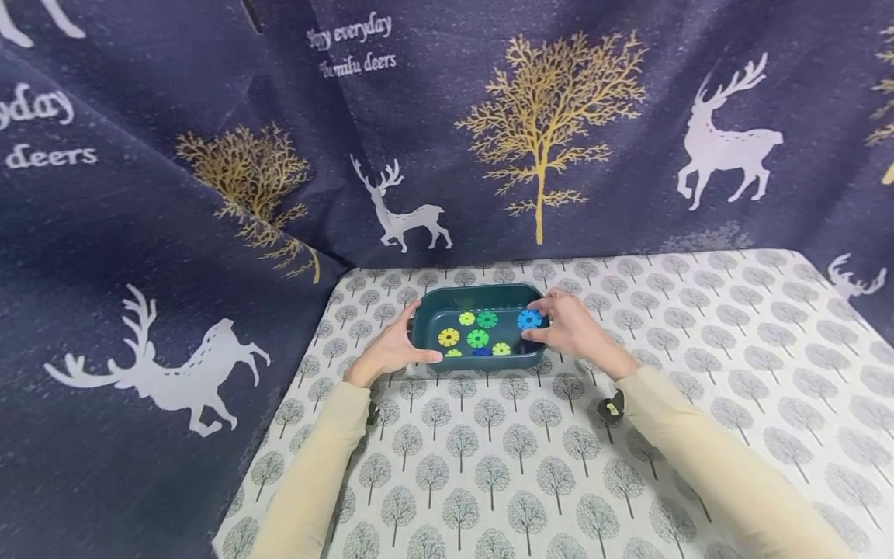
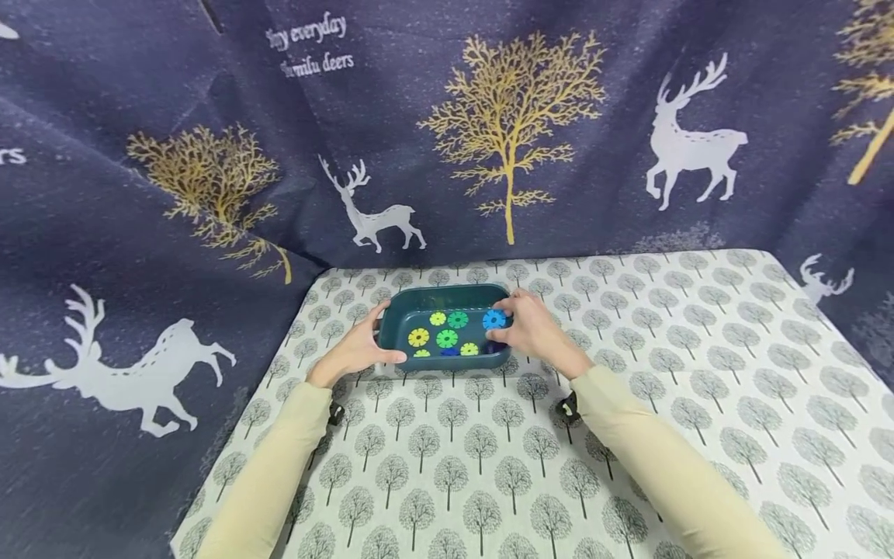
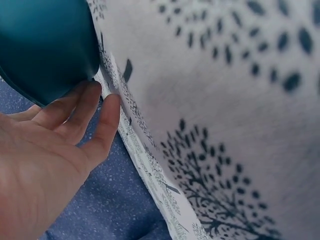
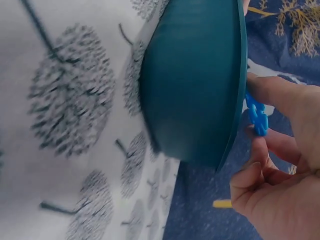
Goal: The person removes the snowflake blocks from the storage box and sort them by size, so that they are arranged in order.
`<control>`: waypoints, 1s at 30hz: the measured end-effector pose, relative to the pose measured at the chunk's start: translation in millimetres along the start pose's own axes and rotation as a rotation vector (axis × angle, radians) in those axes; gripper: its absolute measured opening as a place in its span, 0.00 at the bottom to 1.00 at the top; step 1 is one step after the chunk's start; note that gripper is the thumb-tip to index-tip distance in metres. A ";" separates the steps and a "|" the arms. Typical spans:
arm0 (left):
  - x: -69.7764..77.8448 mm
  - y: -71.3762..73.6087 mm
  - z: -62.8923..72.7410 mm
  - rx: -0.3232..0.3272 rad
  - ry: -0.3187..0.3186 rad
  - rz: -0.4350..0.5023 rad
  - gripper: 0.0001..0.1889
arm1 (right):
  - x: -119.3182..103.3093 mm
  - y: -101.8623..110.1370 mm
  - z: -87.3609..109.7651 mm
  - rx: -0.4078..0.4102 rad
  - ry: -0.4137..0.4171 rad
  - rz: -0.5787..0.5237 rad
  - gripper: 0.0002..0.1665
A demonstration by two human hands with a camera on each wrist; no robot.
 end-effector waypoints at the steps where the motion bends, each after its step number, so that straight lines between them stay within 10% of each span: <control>1: -1.7 1.7 1.5 0.009 0.003 -0.002 0.70 | 1.6 1.4 0.4 0.007 0.008 0.003 0.34; 18: -7.0 -0.3 -4.3 0.005 -0.015 0.027 0.70 | 69.8 16.0 22.5 0.032 -0.138 -0.094 0.39; 30: -5.9 -0.4 -5.8 0.009 -0.017 0.022 0.72 | 89.5 -9.4 17.9 -0.074 -0.123 -0.053 0.14</control>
Point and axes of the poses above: each hand's wrist, its own z-axis away from the middle knuckle, its own y-axis out of the back of the hand, x = y × z, the point moved 10 cm from there along -z, towards the middle knuckle, and after that the axes turned 4 degrees about y, right-handed, at the moved point
